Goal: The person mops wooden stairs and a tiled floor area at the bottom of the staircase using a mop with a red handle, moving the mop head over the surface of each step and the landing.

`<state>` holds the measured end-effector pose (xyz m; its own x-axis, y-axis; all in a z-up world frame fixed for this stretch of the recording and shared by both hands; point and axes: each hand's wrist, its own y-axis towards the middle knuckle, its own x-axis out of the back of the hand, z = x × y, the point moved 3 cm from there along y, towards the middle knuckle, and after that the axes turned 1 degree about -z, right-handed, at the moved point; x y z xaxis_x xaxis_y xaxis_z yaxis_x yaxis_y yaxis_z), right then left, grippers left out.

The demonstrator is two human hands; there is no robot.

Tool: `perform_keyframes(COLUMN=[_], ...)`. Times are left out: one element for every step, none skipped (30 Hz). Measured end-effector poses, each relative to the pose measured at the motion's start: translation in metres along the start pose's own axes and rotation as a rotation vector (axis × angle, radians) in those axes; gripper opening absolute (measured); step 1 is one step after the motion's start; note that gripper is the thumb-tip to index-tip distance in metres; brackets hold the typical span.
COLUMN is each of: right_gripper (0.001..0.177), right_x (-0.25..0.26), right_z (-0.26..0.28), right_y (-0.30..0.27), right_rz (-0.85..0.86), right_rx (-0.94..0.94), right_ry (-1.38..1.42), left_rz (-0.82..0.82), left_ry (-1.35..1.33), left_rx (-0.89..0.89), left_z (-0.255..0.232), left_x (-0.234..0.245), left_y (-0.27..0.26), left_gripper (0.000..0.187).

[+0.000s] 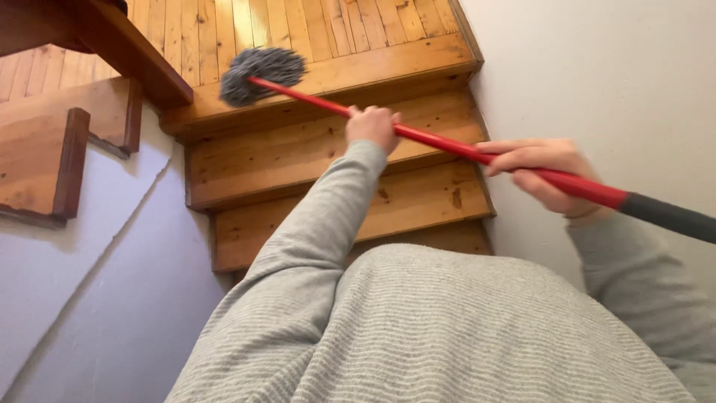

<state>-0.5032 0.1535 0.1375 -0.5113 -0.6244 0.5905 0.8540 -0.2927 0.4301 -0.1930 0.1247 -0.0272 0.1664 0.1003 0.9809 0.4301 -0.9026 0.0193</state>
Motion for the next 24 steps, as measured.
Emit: perform_keyframes(right_gripper=[0.028,0.028,0.031,0.031,0.028,0.025,0.025,0.024,0.023,0.023,0.023,0.024,0.024,0.023,0.022,0.022,0.022,0.021,0.021,0.021,0.02,0.02,0.021,0.021], right_x=[-0.014,-0.028,-0.041,-0.055,-0.069,-0.083,-0.089,-0.094,-0.098,-0.097,-0.094,-0.092,-0.088,-0.083,-0.078,-0.072,-0.066,-0.059,-0.052,-0.046,-0.041,-0.035,-0.028,-0.021], right_z=[-0.005,-0.011,-0.018,-0.023,-0.028,-0.033,-0.034,-0.034,-0.035,-0.032,-0.028,-0.025,-0.024,-0.023,-0.021,-0.022,-0.022,-0.023,-0.021,-0.02,-0.018,-0.017,-0.017,-0.017], right_y=[0.006,0.014,0.021,0.026,0.032,0.036,0.043,0.048,0.052,0.054,0.056,0.055,0.051,0.047,0.042,0.035,0.028,0.02,0.012,0.004,-0.004,-0.012,-0.02,-0.03], right_rz=[-0.003,-0.027,-0.051,-0.056,-0.04,-0.023,-0.026,-0.007,0.012,0.01,0.001,-0.01,-0.014,-0.03,-0.045,-0.052,-0.078,-0.104,-0.11,-0.126,-0.142,-0.146,-0.17,-0.195], right_rx=[-0.003,0.01,0.022,0.026,0.031,0.03,0.029,0.04,0.052,0.047,0.034,0.018,0.011,0.002,-0.008,-0.016,-0.022,-0.03,-0.039,-0.061,-0.084,-0.094,-0.124,-0.156], right_ry=[-0.005,0.048,0.101,0.098,0.104,0.111,0.108,0.079,0.05,0.048,0.007,-0.032,-0.033,-0.059,-0.085,-0.088,-0.149,-0.21,-0.215,-0.257,-0.299,-0.305,-0.317,-0.331], left_rz=[0.0,-0.011,-0.021,-0.027,0.011,0.053,0.052,0.052,0.052,0.055,0.052,0.052,0.057,0.059,0.062,0.066,0.075,0.083,0.088,0.101,0.114,0.119,0.129,0.139], left_ry=[-0.002,-0.015,-0.029,-0.026,-0.038,-0.052,-0.052,-0.069,-0.086,-0.086,-0.094,-0.1,-0.099,-0.091,-0.084,-0.084,-0.091,-0.1,-0.1,-0.101,-0.102,-0.104,-0.109,-0.115], left_rx=[-0.006,0.025,0.057,0.053,0.155,0.256,0.252,0.271,0.29,0.286,0.263,0.24,0.234,0.199,0.163,0.154,0.122,0.089,0.078,0.037,-0.004,-0.015,-0.058,-0.103], left_z=[0.02,0.041,0.062,0.074,0.089,0.103,0.111,0.118,0.124,0.122,0.119,0.115,0.103,0.091,0.077,0.062,0.045,0.027,0.01,-0.008,-0.026,-0.043,-0.062,-0.083], left_x=[-0.017,-0.033,-0.048,-0.044,-0.04,-0.039,-0.044,-0.051,-0.057,-0.059,-0.06,-0.063,-0.062,-0.06,-0.059,-0.058,-0.058,-0.058,-0.059,-0.059,-0.06,-0.063,-0.066,-0.069], left_y=[0.008,0.016,0.025,0.023,0.021,0.015,0.025,0.032,0.04,0.046,0.053,0.058,0.061,0.064,0.067,0.07,0.073,0.075,0.077,0.078,0.078,0.081,0.083,0.085], left_gripper=[0.053,0.044,0.039,0.039,0.041,0.045,0.045,0.045,0.045,0.045,0.043,0.042,0.042,0.042,0.042,0.042,0.042,0.042,0.042,0.042,0.042,0.042,0.04,0.039])
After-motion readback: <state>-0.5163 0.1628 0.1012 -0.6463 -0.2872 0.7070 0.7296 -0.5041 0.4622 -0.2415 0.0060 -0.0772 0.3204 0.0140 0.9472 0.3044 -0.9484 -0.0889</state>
